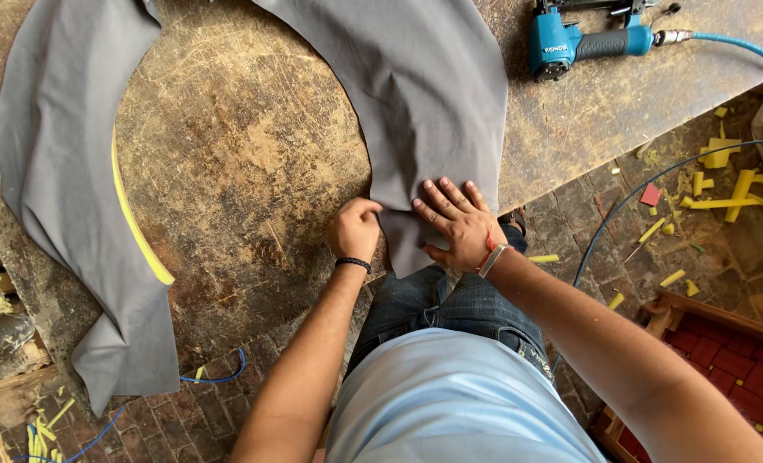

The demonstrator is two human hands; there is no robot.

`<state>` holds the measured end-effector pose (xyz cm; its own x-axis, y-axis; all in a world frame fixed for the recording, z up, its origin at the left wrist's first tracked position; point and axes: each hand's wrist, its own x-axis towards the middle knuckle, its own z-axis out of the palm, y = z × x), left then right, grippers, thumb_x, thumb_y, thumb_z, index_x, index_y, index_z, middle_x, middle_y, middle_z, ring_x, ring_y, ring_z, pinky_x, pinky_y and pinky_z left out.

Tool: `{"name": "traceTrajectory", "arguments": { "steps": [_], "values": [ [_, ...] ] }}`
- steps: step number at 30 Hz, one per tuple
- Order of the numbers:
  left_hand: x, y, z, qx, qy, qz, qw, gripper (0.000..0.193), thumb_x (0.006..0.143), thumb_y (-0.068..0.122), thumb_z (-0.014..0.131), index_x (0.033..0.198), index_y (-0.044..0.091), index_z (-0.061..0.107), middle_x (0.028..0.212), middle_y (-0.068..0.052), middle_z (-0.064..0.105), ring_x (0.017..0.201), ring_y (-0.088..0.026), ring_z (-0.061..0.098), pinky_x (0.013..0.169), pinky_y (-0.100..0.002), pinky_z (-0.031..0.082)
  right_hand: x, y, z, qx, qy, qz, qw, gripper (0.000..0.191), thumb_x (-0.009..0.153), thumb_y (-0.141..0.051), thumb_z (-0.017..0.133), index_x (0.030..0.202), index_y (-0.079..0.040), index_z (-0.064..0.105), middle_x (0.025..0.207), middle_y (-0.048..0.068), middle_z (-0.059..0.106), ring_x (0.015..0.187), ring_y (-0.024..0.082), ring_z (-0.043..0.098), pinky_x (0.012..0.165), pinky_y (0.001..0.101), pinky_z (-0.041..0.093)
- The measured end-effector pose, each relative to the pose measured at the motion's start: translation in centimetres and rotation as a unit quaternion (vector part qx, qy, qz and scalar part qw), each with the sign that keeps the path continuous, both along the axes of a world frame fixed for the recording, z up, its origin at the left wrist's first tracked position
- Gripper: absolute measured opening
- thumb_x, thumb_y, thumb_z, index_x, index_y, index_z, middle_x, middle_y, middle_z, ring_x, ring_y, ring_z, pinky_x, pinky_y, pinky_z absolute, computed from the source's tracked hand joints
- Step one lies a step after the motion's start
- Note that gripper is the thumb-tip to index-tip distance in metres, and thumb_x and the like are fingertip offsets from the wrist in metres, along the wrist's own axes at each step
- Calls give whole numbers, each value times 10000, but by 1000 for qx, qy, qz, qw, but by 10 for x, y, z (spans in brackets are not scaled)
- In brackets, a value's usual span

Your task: The person folds and staples gray fabric onto a curved wooden frame using a pneumatic staple gun. They repeatedly adjust the fabric, pull it taut, and secure it along the edge of the frame.

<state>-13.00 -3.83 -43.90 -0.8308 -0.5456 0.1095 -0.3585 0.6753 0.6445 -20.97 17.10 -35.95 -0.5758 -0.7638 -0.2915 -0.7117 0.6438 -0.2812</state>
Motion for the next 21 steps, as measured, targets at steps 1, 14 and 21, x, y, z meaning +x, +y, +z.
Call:
{"name": "traceTrajectory", "arguments": {
  "steps": [1, 14, 21],
  "values": [
    [-1, 3, 3, -11, 26, 23, 999, 219, 821, -12, 665, 865, 180, 760, 1138, -63, 757, 1048, -267, 709, 796, -339, 587, -1, 1, 3, -2, 1, 1, 1000, 829, 855, -586, 638, 1576, -322, 327, 1684, 18, 179, 1552, 245, 131, 1245, 531, 74],
    [17, 73, 15, 73, -66, -157, 983, 609, 951, 90, 561, 1547, 105, 437, 1569, -134, 483, 1345, -326, 554, 1080, -398, 495, -32, 33, -16, -141, -83, 50, 985, 852, 768, -395, 726, 1544, -174, 454, 1687, 95, 255, 1582, 284, 199, 1281, 526, 145],
    [0, 89, 26, -46, -189, -120, 974, 725, 865, 65, 561, 1564, 68, 370, 1618, -126, 371, 1430, -271, 433, 1214, -500, 263, -61, 55, -14, -64, -50, 148, 986, 1083, 756, -592, 664, 1595, -42, 255, 1689, 183, 177, 1555, 335, 122, 1213, 487, 78]
  ]
}}
